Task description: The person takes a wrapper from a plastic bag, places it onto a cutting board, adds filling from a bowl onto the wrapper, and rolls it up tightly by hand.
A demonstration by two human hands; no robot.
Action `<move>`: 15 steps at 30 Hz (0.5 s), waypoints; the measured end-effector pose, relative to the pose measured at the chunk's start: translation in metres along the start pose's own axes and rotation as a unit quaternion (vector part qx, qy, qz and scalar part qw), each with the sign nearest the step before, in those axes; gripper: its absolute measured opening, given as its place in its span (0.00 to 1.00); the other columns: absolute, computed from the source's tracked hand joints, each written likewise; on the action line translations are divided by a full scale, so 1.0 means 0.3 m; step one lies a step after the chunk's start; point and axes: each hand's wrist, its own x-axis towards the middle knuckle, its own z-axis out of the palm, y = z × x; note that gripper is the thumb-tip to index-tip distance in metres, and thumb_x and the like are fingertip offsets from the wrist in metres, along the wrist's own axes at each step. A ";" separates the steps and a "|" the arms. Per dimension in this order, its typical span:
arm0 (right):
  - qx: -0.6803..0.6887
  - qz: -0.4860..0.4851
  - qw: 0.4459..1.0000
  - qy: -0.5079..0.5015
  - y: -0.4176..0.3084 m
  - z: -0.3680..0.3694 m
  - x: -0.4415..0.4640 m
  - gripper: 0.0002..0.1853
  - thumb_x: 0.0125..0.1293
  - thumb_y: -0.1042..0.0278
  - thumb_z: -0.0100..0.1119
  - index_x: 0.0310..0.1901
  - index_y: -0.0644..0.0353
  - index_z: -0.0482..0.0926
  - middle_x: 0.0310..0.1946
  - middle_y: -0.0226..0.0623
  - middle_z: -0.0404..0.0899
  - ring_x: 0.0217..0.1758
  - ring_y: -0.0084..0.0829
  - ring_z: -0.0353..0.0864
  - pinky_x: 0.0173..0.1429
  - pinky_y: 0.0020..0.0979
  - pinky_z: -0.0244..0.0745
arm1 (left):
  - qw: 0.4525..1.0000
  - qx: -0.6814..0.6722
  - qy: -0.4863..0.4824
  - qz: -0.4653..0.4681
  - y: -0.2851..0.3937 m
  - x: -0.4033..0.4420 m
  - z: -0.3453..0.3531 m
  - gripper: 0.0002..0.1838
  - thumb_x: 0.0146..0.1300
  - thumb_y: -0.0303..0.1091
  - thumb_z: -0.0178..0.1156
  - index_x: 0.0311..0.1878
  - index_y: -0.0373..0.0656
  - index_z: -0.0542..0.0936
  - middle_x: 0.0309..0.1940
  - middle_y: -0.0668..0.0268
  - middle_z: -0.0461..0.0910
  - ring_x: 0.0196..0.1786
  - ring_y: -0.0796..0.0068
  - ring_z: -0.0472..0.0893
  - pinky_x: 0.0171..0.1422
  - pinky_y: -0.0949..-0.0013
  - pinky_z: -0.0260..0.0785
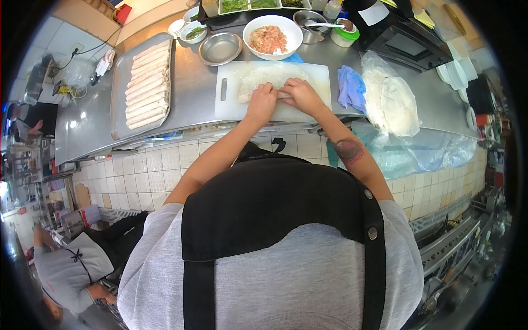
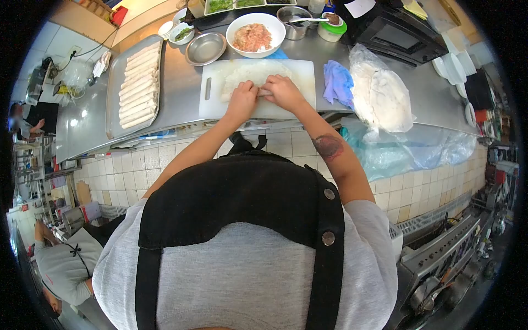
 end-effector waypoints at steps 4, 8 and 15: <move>0.008 0.035 0.999 -0.012 0.062 -0.021 -0.029 0.12 0.48 0.69 0.67 0.36 0.59 0.82 0.34 0.37 0.76 0.44 0.40 0.76 0.51 0.37 0.72 | 0.999 0.012 -0.050 0.003 -0.088 -0.025 -0.029 0.09 0.47 0.25 0.61 0.34 0.39 0.80 0.35 0.60 0.74 0.42 0.58 0.75 0.47 0.59 0.69; 0.014 0.044 0.999 -0.026 0.121 -0.060 -0.079 0.12 0.48 0.69 0.67 0.37 0.61 0.82 0.35 0.39 0.76 0.44 0.40 0.76 0.51 0.37 0.72 | 0.999 -0.002 -0.038 0.015 -0.145 -0.073 -0.097 0.12 0.46 0.26 0.63 0.38 0.39 0.81 0.34 0.60 0.74 0.42 0.58 0.75 0.48 0.60 0.69; 0.048 0.076 0.995 -0.038 0.143 -0.081 -0.074 0.14 0.50 0.69 0.68 0.41 0.60 0.82 0.31 0.37 0.78 0.36 0.37 0.78 0.43 0.34 0.74 | 0.999 -0.010 -0.043 0.004 -0.163 -0.063 -0.123 0.15 0.46 0.26 0.65 0.40 0.40 0.82 0.32 0.59 0.75 0.40 0.58 0.76 0.47 0.59 0.69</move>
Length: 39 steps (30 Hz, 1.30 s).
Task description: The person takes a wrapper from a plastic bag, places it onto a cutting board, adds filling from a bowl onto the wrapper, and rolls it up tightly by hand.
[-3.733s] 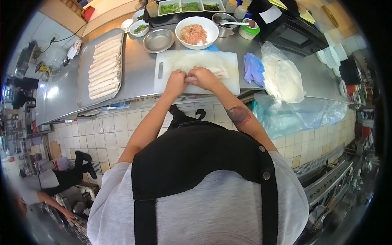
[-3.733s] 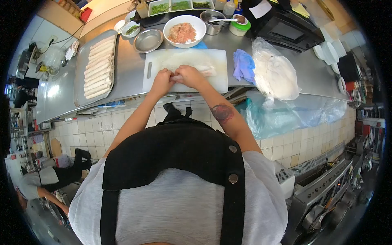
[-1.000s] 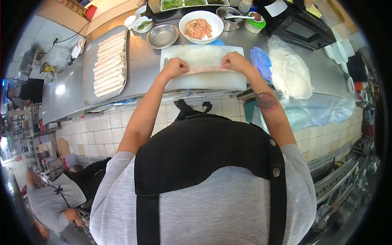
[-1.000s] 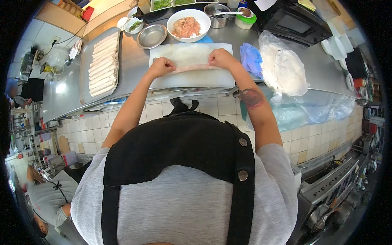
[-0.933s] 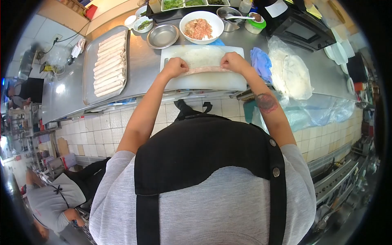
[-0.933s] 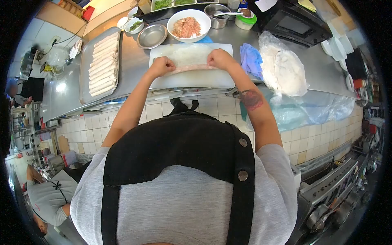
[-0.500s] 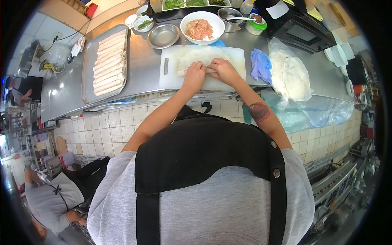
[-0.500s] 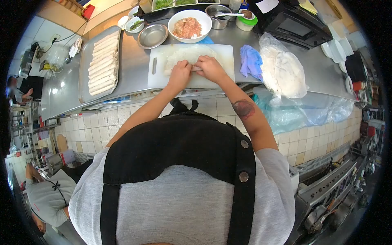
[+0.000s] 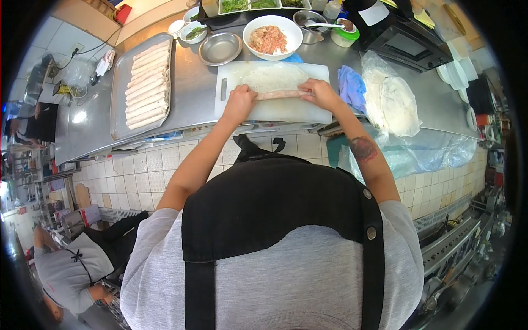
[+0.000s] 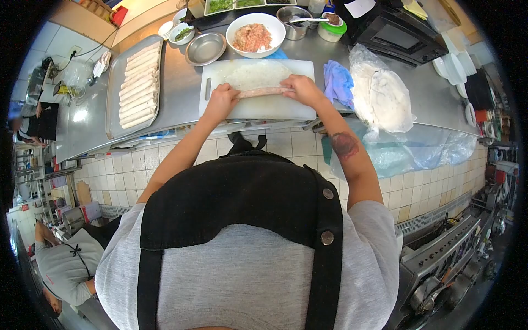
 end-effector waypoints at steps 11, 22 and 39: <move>-0.008 0.051 0.995 -0.086 0.098 -0.035 0.127 0.10 0.50 0.65 0.68 0.35 0.52 0.83 0.22 0.37 0.80 0.30 0.41 0.81 0.37 0.37 0.74 | 0.979 -0.116 -0.153 -0.070 -0.117 0.116 -0.031 0.10 0.48 0.25 0.63 0.37 0.42 0.84 0.30 0.55 0.82 0.34 0.62 0.83 0.43 0.62 0.74; -0.090 -0.119 0.989 0.015 -0.087 0.057 0.131 0.15 0.51 0.68 0.64 0.43 0.53 0.81 0.36 0.34 0.77 0.44 0.39 0.77 0.49 0.39 0.72 | 0.992 0.001 -0.109 -0.065 -0.037 0.103 -0.026 0.09 0.51 0.31 0.63 0.37 0.40 0.83 0.32 0.54 0.78 0.36 0.53 0.80 0.44 0.57 0.74; -0.008 0.013 0.999 -0.030 0.025 -0.040 0.077 0.13 0.48 0.70 0.69 0.37 0.60 0.83 0.35 0.39 0.80 0.40 0.39 0.80 0.46 0.36 0.75 | 0.991 0.044 -0.119 -0.043 -0.071 0.110 -0.003 0.11 0.51 0.26 0.60 0.40 0.40 0.79 0.33 0.52 0.78 0.40 0.52 0.79 0.46 0.56 0.73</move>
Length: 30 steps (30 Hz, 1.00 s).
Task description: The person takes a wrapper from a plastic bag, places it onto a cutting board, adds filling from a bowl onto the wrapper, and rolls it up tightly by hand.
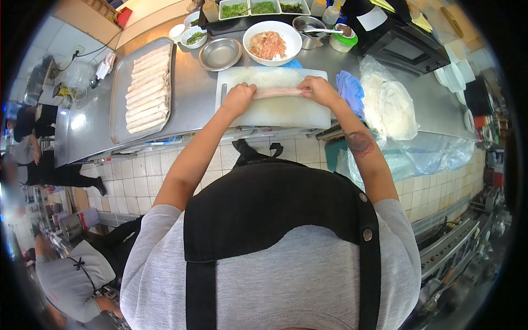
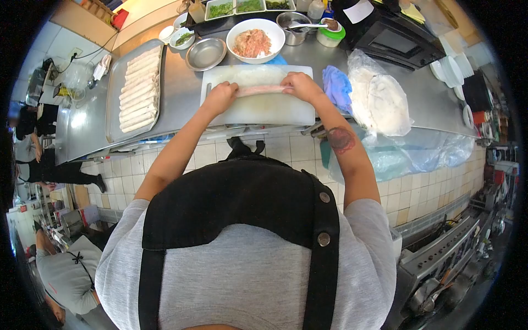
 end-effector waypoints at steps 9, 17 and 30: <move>0.068 0.101 0.990 -0.074 0.077 -0.042 0.104 0.10 0.47 0.67 0.71 0.33 0.57 0.84 0.25 0.34 0.82 0.29 0.29 0.81 0.37 0.30 0.74 | 0.988 -0.089 -0.124 0.016 -0.071 0.108 -0.072 0.08 0.50 0.26 0.61 0.36 0.41 0.81 0.30 0.56 0.83 0.36 0.58 0.82 0.44 0.61 0.73; -0.032 0.037 0.998 -0.039 0.069 -0.014 0.121 0.07 0.48 0.68 0.67 0.31 0.57 0.84 0.27 0.41 0.83 0.29 0.36 0.82 0.37 0.35 0.76 | 0.996 -0.060 -0.070 -0.008 -0.092 0.121 -0.016 0.06 0.49 0.26 0.61 0.31 0.41 0.83 0.31 0.54 0.82 0.37 0.55 0.81 0.45 0.61 0.73; 0.078 0.036 0.995 -0.054 0.060 -0.039 0.100 0.15 0.46 0.69 0.72 0.38 0.58 0.81 0.24 0.35 0.80 0.30 0.30 0.80 0.39 0.30 0.74 | 0.997 -0.042 -0.062 -0.012 -0.039 0.080 -0.067 0.13 0.47 0.28 0.63 0.40 0.39 0.80 0.32 0.56 0.83 0.38 0.58 0.83 0.45 0.60 0.74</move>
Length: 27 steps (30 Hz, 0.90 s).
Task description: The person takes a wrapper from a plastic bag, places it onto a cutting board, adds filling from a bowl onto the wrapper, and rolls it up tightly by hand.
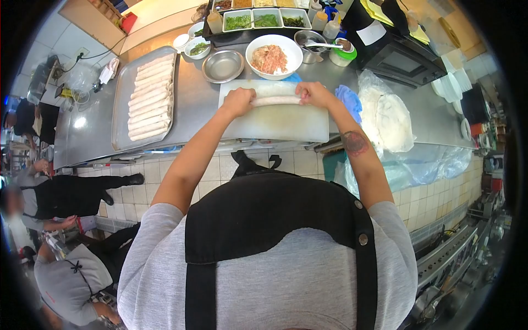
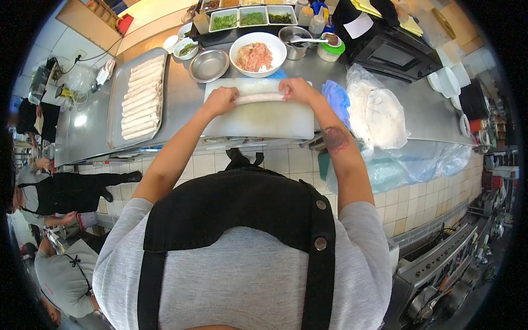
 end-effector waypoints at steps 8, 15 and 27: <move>-0.012 0.070 0.997 -0.035 0.046 -0.021 0.081 0.09 0.46 0.67 0.71 0.32 0.54 0.85 0.28 0.37 0.83 0.31 0.31 0.82 0.39 0.31 0.74 | 0.996 -0.050 -0.060 -0.036 -0.094 0.084 0.008 0.08 0.50 0.31 0.63 0.35 0.46 0.83 0.36 0.59 0.83 0.42 0.60 0.82 0.47 0.59 0.73; -0.145 0.015 0.989 0.036 0.001 0.022 0.082 0.09 0.48 0.72 0.65 0.34 0.56 0.84 0.32 0.42 0.83 0.34 0.41 0.82 0.42 0.38 0.76 | 0.999 -0.031 -0.006 -0.043 -0.079 0.083 0.028 0.07 0.49 0.29 0.63 0.34 0.44 0.84 0.35 0.57 0.83 0.41 0.58 0.82 0.46 0.59 0.73; -0.149 -0.081 0.983 0.077 -0.035 0.036 0.020 0.07 0.53 0.69 0.62 0.35 0.55 0.82 0.35 0.42 0.82 0.38 0.45 0.80 0.45 0.42 0.74 | 0.993 0.013 0.113 -0.007 -0.026 0.013 0.054 0.07 0.53 0.30 0.59 0.35 0.43 0.82 0.32 0.55 0.82 0.38 0.55 0.82 0.43 0.52 0.70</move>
